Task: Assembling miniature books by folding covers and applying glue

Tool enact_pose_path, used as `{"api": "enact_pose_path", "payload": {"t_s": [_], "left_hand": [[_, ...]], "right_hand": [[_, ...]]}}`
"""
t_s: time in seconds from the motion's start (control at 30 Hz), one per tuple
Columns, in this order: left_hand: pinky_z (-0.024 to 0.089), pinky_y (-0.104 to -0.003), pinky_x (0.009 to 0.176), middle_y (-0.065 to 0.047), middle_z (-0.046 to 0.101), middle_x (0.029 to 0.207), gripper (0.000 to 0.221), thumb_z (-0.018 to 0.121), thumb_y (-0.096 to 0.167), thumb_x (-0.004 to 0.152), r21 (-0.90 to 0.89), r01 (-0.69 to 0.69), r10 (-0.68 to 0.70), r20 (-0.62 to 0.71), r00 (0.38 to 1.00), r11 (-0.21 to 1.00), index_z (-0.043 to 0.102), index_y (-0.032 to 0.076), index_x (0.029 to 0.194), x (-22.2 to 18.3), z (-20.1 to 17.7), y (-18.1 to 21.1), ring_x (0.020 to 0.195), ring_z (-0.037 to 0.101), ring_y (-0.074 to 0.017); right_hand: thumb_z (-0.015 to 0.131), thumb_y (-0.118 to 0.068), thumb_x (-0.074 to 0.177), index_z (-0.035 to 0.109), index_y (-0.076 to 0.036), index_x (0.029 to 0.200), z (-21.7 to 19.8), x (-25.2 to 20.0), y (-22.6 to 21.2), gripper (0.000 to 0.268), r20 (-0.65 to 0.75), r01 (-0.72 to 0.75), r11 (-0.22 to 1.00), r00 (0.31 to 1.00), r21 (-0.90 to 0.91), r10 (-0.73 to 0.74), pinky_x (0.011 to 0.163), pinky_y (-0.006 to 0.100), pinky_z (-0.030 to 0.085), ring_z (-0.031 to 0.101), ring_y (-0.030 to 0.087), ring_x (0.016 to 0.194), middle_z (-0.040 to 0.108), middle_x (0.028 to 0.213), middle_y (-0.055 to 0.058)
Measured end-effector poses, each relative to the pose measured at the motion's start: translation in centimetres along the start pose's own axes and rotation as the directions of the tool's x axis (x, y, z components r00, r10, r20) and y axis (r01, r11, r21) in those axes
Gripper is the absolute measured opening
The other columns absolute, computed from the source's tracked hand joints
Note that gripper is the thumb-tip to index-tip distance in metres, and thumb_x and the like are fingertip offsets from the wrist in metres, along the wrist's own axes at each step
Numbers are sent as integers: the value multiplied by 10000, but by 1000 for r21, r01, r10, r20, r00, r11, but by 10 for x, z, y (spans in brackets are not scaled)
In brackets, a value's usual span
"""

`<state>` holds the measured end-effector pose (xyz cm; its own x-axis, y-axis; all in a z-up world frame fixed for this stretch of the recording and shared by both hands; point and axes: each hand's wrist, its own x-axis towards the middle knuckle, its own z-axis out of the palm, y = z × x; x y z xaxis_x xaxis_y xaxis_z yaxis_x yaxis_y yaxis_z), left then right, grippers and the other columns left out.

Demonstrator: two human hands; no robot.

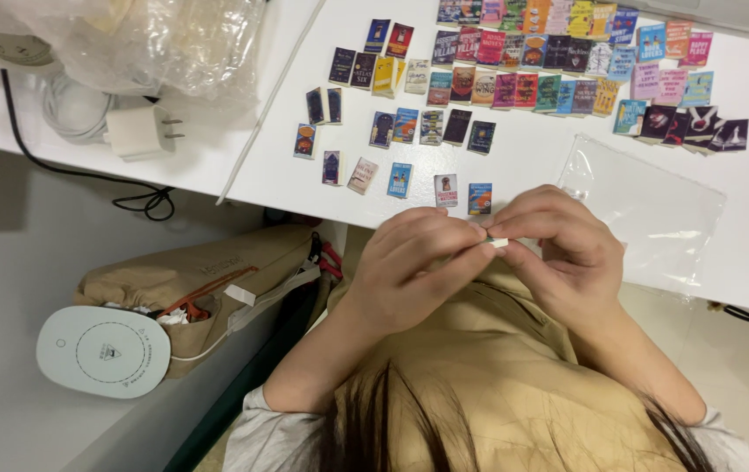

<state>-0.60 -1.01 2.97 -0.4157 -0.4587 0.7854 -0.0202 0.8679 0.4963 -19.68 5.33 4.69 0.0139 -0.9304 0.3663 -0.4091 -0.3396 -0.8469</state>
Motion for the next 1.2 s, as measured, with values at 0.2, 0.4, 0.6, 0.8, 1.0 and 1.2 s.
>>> {"api": "enact_pose_path", "payload": {"t_s": [0.2,0.4,0.6,0.8,1.0,1.2], "left_hand": [[592,-499,974,-181,624,1220,149,611,-37,1071,-131,-11,26,116,993,991,605,-37,1220,-11,0,-3,1089,711,-341],[587,-519,1094,-140,652,1202,130,539,1,1087,-185,88,-72,88,993,979,647,-11,1158,-23,3,1,1071,704,-265],[585,-532,1112,-80,676,1161,92,707,48,1021,-162,130,-116,92,989,978,657,38,1098,-26,-4,-4,983,706,-211],[580,-411,913,-156,684,1001,138,730,93,982,357,442,-397,-195,897,823,645,-16,983,-15,-57,-43,956,672,-314],[493,-440,821,-62,667,1008,252,800,208,936,521,570,-592,-144,793,636,628,55,1038,-21,-65,-82,904,600,-308],[480,-440,729,-10,715,1034,230,767,172,917,564,665,-717,-174,675,490,654,140,1114,-7,-76,-80,952,620,-313]], "right_hand": [[655,-91,971,678,3,981,-4,-8,-2,97,20,-71,997,997,-35,71,778,302,504,668,246,886,701,965,152],[661,-44,951,668,15,973,-3,-18,2,64,24,-117,993,993,3,116,859,319,537,669,262,899,683,957,175],[661,-60,953,683,10,972,-1,-14,2,76,68,-74,996,995,-50,77,892,327,538,671,245,906,701,947,139],[684,34,960,641,70,997,-17,-21,-6,66,-88,-197,980,977,-41,192,969,368,543,654,302,984,663,1007,214],[686,49,997,627,82,1053,-30,-33,1,88,-188,-255,965,952,-63,240,966,345,539,638,298,1027,643,1057,229],[673,81,1005,599,111,1103,-39,-41,10,126,-238,-207,978,951,-27,195,1056,386,525,620,342,1079,606,1092,262]]}}
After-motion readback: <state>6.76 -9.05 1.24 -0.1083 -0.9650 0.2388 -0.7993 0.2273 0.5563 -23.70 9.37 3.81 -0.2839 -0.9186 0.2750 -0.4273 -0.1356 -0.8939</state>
